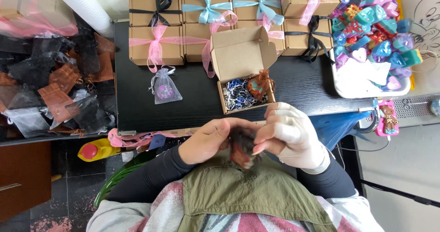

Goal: The person puts shredded paper filler into a cardboard box. They then wipe several small star and circle-shaped items with a white cloth, wrap them in tissue paper or place them in mesh bags, and put them into the box.

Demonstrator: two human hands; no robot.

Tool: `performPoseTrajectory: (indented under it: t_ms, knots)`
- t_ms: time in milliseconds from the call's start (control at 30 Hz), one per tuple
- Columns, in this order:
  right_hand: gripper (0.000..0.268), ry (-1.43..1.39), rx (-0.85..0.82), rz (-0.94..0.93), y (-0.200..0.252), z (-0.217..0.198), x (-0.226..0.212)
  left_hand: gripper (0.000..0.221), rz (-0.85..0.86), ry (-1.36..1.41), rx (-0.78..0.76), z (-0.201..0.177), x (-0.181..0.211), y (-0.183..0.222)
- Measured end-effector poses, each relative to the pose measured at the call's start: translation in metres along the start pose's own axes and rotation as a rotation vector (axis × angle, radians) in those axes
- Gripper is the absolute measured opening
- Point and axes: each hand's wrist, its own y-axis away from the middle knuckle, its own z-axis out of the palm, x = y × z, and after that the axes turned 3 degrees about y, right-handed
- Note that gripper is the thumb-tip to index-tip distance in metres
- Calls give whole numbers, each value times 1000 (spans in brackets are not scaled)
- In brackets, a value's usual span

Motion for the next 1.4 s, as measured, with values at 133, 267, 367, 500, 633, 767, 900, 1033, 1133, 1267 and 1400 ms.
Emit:
performPoseTrajectory:
  t_ms: [133, 267, 367, 500, 633, 767, 900, 1033, 1133, 1267, 1400]
  knots:
    - [30, -40, -15, 19, 2, 2, 8, 80, -26, 50, -69, -6, -10, 1]
    - [23, -112, 19, 92, 12, 9, 14, 68, -26, -38, -4, -3, -12, -4]
    - [19, -142, 93, 199, 28, 18, 20, 57, 41, -206, 112, 2, -10, -7]
    - [46, -269, 75, 405, 36, 27, 18, 43, 192, -586, 389, 18, -6, -13]
    - [26, -294, 158, 477, 63, 54, 29, 39, 277, -664, 478, 12, -18, -16]
    - [28, -383, 182, 305, 65, 55, 30, 45, 250, -391, 466, 12, -18, -17]
    - [27, -376, 153, 250, 65, 52, 29, 52, 212, -31, 497, 14, -16, -20]
    - [26, -379, 112, 59, 46, 32, 15, 52, 299, -44, 605, 2, -20, -21]
    - [26, -368, 121, -62, 40, 25, 8, 51, 314, -135, 797, -5, -21, -19]
    - [20, -499, 8, -55, 43, 23, 16, 46, 364, -438, 806, -4, -21, -16]
    - [59, -678, 37, 393, 29, 33, 14, 36, 435, -756, 820, 23, 7, -17]
